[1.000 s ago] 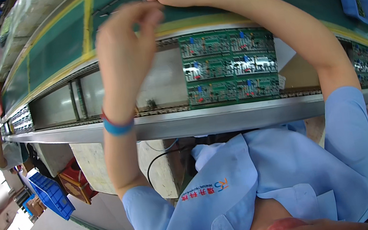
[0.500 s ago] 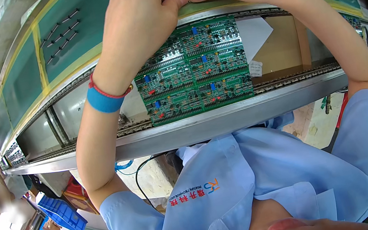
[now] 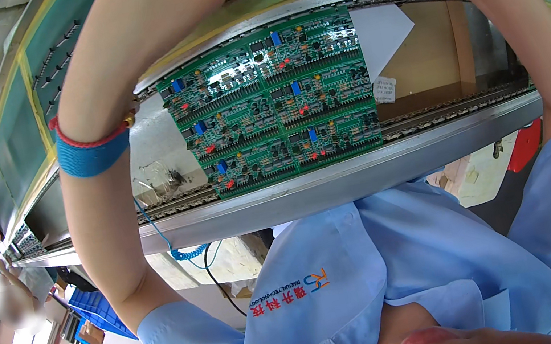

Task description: The recorder is assembling electronic components on circuit boards at a factory assembly line.

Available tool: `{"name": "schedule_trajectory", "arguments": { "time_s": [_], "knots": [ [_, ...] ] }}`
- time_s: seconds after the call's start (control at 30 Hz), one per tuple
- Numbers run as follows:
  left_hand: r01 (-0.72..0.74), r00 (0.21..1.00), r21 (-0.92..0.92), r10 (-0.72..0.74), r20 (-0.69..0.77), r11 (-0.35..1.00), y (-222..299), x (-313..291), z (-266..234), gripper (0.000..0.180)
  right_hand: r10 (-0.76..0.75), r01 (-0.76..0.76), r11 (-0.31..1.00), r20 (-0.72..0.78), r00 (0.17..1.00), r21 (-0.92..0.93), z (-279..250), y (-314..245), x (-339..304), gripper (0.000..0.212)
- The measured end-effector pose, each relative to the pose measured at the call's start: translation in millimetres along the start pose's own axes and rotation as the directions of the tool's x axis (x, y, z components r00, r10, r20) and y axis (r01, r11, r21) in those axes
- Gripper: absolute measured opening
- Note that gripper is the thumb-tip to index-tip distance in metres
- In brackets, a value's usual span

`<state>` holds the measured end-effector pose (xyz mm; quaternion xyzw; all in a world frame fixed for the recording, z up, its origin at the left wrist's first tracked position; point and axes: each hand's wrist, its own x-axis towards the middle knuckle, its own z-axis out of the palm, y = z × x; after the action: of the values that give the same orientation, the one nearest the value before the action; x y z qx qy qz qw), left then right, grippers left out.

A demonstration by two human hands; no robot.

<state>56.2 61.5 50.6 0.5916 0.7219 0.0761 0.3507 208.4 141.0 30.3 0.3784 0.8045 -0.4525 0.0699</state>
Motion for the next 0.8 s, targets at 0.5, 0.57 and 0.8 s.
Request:
{"name": "schedule_trajectory", "arguments": {
  "time_s": [0.5,0.57,0.8],
  "knots": [
    [-0.002,0.989,0.102,0.017,-0.148,0.995,4,-13,16,0.013,0.059,-0.075,0.988,-0.121,0.991,-0.136,9,-30,-18,0.018],
    [-0.016,0.99,0.111,0.031,-0.134,0.994,24,-12,11,0.012,0.076,-0.102,0.983,-0.168,0.983,-0.15,-1,-20,-31,0.018],
    [-0.659,0.712,-0.247,0.484,-0.509,0.711,-50,8,66,0.011,-0.523,0.473,0.852,-0.339,0.782,-0.222,36,32,-21,0.014]
  ]
}}
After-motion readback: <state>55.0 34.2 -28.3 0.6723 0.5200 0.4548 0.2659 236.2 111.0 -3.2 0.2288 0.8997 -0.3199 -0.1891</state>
